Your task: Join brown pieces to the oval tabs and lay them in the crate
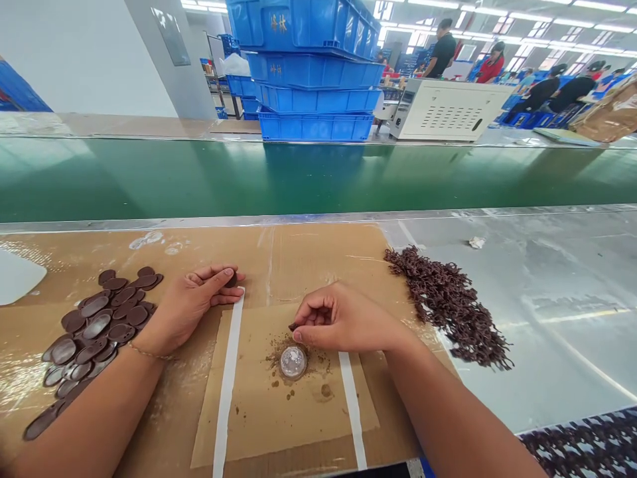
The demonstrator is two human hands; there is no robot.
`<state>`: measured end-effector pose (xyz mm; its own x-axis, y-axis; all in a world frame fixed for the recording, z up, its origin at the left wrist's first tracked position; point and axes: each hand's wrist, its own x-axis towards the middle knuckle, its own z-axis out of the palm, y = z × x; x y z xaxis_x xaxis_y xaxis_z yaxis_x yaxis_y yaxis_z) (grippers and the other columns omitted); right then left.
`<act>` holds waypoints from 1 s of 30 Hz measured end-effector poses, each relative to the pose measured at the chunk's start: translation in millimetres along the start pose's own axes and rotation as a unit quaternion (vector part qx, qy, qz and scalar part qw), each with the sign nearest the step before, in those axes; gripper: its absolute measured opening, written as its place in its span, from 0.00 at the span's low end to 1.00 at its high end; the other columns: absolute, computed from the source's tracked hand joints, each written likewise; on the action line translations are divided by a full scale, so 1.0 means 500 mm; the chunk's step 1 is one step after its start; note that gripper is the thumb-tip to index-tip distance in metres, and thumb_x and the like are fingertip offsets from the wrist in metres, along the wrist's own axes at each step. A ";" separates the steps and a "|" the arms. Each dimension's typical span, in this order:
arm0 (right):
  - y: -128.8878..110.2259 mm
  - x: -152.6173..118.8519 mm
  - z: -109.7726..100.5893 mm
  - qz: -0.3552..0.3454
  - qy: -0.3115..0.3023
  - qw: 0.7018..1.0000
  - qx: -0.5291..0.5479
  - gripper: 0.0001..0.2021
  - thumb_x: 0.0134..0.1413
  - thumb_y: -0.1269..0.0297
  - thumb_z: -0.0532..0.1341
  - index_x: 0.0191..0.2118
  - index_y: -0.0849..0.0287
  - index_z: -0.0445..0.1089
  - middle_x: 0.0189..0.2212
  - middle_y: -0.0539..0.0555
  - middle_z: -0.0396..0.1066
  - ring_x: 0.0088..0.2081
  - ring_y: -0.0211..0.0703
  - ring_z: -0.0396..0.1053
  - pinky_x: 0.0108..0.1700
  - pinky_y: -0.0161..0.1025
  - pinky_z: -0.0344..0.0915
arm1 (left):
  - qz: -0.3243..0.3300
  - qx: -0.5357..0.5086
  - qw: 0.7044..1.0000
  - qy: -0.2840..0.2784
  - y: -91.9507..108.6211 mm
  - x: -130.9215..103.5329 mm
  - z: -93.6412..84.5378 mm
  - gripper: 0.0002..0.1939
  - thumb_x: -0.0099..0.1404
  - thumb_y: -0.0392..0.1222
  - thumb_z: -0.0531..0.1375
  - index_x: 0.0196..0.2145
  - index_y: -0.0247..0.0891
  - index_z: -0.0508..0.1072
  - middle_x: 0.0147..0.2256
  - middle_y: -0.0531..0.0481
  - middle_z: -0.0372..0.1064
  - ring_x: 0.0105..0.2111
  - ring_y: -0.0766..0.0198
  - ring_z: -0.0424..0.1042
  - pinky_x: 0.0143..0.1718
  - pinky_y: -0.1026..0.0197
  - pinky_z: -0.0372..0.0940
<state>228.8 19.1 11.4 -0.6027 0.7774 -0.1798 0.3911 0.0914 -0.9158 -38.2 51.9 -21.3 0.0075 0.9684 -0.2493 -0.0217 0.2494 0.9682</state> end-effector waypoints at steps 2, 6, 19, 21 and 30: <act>-0.002 0.001 0.002 0.001 -0.001 1.000 -0.009 0.15 0.51 0.54 0.66 0.32 0.65 0.75 0.23 0.53 0.70 0.25 0.36 0.62 0.27 0.33 0.58 | -0.002 0.004 1.000 -0.002 0.002 0.000 0.001 0.17 0.59 0.47 0.65 0.41 0.31 0.72 0.39 0.42 0.76 0.28 0.66 0.76 0.33 0.65 0.73; -0.010 0.002 0.006 -0.012 -0.003 0.999 -0.039 0.15 0.51 0.55 0.65 0.31 0.65 0.76 0.25 0.55 0.72 0.25 0.37 0.63 0.28 0.34 0.59 | -0.004 0.012 1.000 0.000 0.004 0.000 0.003 0.18 0.59 0.46 0.65 0.42 0.31 0.72 0.39 0.42 0.76 0.28 0.66 0.76 0.32 0.66 0.73; -0.009 0.003 0.008 -0.022 -0.010 0.997 -0.075 0.12 0.52 0.57 0.65 0.32 0.63 0.77 0.26 0.54 0.74 0.26 0.37 0.66 0.29 0.33 0.61 | 0.001 0.021 1.000 0.000 0.001 0.001 0.003 0.18 0.58 0.47 0.66 0.41 0.31 0.73 0.39 0.43 0.76 0.28 0.66 0.76 0.32 0.66 0.73; -0.011 0.000 0.005 -0.024 -0.018 0.997 -0.072 0.12 0.52 0.58 0.65 0.32 0.64 0.76 0.26 0.55 0.74 0.26 0.37 0.67 0.30 0.34 0.62 | 0.000 0.020 1.000 0.003 0.003 0.001 0.004 0.18 0.58 0.47 0.66 0.41 0.31 0.73 0.38 0.43 0.76 0.28 0.66 0.76 0.32 0.66 0.73; -0.012 -0.003 0.003 -0.035 -0.043 0.996 -0.075 0.10 0.50 0.61 0.66 0.31 0.64 0.76 0.26 0.54 0.74 0.25 0.37 0.68 0.29 0.33 0.64 | 0.003 0.022 1.000 -0.002 0.001 0.000 0.004 0.19 0.57 0.48 0.66 0.41 0.32 0.72 0.39 0.42 0.76 0.28 0.66 0.76 0.32 0.65 0.73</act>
<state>226.2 16.3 16.8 -0.6865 0.7108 -0.1535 0.4420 0.2403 -0.8642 -36.3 52.3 -20.6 0.0115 0.9701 -0.2426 0.0225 0.2423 0.9699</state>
